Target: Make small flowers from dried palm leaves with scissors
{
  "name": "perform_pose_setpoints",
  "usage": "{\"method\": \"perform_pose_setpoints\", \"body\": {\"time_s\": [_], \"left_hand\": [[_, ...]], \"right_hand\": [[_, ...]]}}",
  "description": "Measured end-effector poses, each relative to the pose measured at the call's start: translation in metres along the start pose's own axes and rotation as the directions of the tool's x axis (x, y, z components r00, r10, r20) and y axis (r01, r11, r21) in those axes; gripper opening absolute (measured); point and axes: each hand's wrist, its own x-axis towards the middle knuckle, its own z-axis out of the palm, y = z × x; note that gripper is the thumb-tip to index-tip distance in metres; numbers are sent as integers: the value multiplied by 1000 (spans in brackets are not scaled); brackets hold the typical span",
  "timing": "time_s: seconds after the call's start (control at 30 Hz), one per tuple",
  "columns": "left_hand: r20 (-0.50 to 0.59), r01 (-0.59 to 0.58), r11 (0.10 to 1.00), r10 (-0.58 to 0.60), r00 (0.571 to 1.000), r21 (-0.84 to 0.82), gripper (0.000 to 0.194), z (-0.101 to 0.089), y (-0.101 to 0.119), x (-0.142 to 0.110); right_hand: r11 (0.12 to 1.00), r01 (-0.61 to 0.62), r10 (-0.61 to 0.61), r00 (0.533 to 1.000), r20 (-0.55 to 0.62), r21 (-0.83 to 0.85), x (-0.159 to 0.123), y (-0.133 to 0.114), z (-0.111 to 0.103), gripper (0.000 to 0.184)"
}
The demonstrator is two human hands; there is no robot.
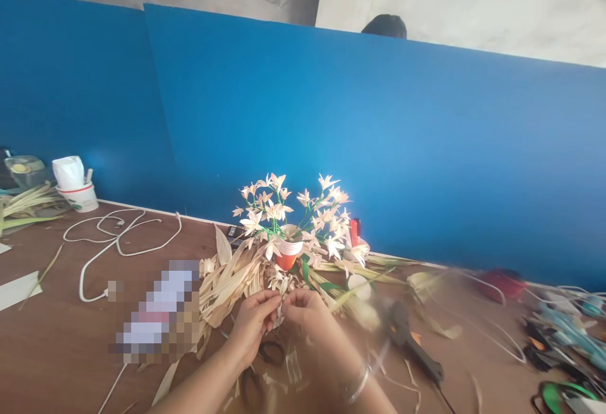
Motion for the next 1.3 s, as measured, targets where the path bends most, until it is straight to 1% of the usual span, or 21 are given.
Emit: {"method": "perform_pose_setpoints", "body": {"time_s": [0.13,0.37,0.63,0.73,0.9,1.03,1.13,1.2,1.3], "left_hand": [[63,8,1000,-6,998,-31,21,1,0,-1],[73,11,997,-6,997,-73,19,1,-1,-2],[66,50,998,-47,997,-48,25,-1,-5,0],[58,43,999,-43,997,-5,25,-2,-4,1],[27,18,997,-20,999,72,27,1,2,-2],[65,5,994,-13,998,109,27,4,3,-5],[86,4,992,-15,996,129,28,3,3,-5],[93,13,991,-26,995,133,27,2,2,-4],[121,35,990,-52,991,134,25,0,2,-2]], "right_hand": [[998,10,-10,1000,-3,65,-1,-3,0,17],[997,-11,11,1000,3,78,-3,-8,-2,15],[998,-28,30,999,-32,63,-1,-5,-1,16],[998,-33,34,999,-28,50,-2,-5,-3,18],[992,-12,27,993,-118,125,-3,-7,-8,19],[990,7,8,994,-105,143,-3,-9,-8,23],[982,-11,35,992,-125,189,-4,-10,-7,22],[977,-26,48,994,-99,211,-4,-9,-8,22],[977,-23,35,998,-50,212,-3,-8,-11,23]]}}
